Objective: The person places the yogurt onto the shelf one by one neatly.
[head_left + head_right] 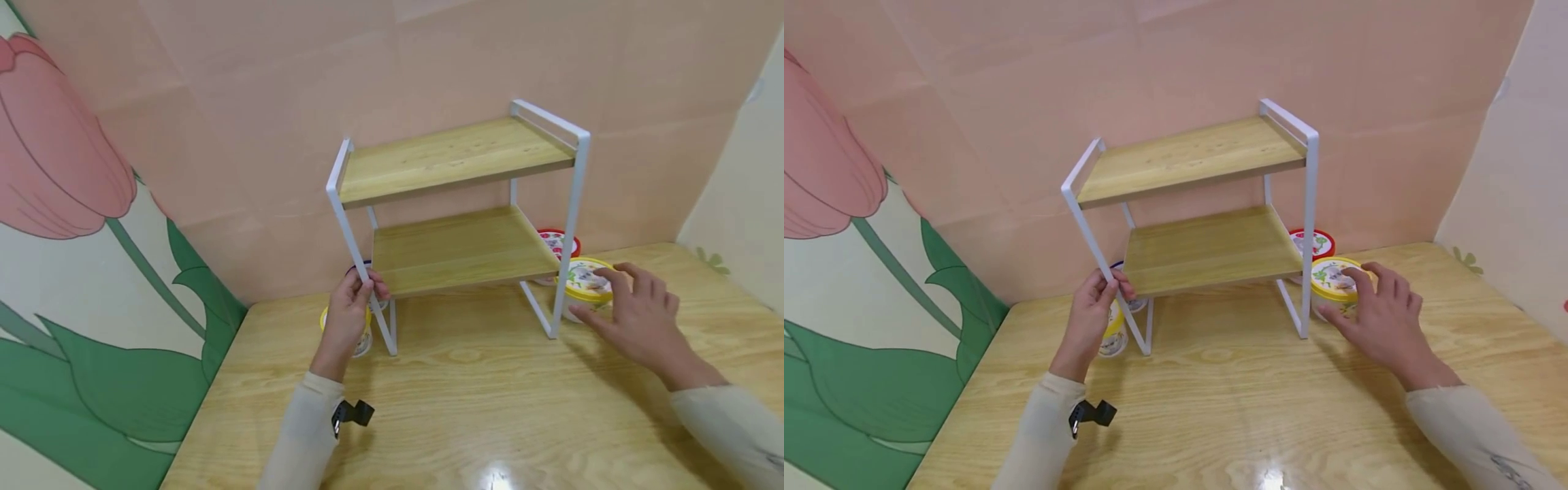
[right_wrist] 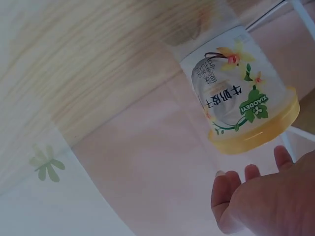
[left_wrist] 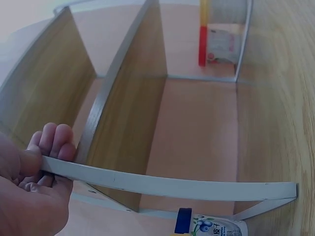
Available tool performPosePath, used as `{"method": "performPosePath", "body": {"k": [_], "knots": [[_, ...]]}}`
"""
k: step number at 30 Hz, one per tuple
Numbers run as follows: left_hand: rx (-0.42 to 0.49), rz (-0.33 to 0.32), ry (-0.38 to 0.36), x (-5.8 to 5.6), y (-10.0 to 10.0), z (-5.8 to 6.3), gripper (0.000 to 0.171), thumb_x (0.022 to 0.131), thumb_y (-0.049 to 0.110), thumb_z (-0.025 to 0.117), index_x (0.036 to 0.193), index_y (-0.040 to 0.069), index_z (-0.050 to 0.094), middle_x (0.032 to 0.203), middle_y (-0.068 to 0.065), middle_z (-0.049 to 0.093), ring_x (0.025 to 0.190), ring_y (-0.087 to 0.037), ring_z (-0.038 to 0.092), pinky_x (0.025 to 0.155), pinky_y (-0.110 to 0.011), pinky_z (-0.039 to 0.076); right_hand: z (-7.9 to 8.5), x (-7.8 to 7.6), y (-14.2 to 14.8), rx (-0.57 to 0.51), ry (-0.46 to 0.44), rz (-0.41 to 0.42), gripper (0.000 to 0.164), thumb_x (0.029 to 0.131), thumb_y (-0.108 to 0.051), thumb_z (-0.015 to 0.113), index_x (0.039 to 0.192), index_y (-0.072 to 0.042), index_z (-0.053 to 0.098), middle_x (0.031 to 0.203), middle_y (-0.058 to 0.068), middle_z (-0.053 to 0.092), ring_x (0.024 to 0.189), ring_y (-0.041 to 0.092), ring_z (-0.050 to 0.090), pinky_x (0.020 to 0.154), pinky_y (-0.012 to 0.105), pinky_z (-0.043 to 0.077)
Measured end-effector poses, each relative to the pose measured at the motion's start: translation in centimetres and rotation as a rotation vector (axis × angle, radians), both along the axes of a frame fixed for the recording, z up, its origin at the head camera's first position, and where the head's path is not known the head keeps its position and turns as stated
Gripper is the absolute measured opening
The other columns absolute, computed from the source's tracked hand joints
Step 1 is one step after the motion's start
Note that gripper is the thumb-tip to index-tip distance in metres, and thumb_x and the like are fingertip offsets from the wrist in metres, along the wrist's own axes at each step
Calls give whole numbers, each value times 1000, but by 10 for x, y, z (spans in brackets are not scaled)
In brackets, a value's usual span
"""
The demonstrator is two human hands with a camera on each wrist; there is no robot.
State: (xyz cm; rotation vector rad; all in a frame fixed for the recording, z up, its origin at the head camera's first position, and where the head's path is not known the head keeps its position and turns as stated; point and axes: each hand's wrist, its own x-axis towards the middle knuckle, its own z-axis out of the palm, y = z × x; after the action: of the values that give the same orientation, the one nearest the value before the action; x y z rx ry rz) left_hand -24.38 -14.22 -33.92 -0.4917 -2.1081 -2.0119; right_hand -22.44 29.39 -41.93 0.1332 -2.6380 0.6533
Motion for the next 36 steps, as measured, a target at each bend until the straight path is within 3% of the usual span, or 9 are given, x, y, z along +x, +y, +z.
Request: {"method": "performPosePath", "body": {"k": [10,15,23,36], "knots": [[-21,-15,7,-2,-2,-3,19,105,8,41,108,-3,57,90,-5,67,86,-14,67,94,-44,55,0,-19,3,41,-80,-121,97,86,-68,61,148,-1,27,146,38,25,130,60,18,87,73,16],[-35,-24,4,-1,0,-3,20,106,7,41,109,-4,57,94,-13,68,86,-14,67,91,-35,57,0,-20,5,61,-108,-154,101,87,-71,56,144,8,28,137,41,31,125,61,22,87,73,16],[-47,-13,16,-1,-1,-2,21,106,6,39,109,-3,57,97,-22,66,87,-15,66,92,-33,56,3,-20,2,83,-143,-161,108,88,-72,53,146,13,22,135,43,32,123,62,24,87,71,18],[-49,0,4,-1,-4,-2,20,106,6,40,108,-3,57,93,-12,68,87,-14,67,90,-32,57,-1,-22,0,102,-126,-158,105,87,-73,53,143,12,28,134,43,36,119,62,28,85,70,20]]}}
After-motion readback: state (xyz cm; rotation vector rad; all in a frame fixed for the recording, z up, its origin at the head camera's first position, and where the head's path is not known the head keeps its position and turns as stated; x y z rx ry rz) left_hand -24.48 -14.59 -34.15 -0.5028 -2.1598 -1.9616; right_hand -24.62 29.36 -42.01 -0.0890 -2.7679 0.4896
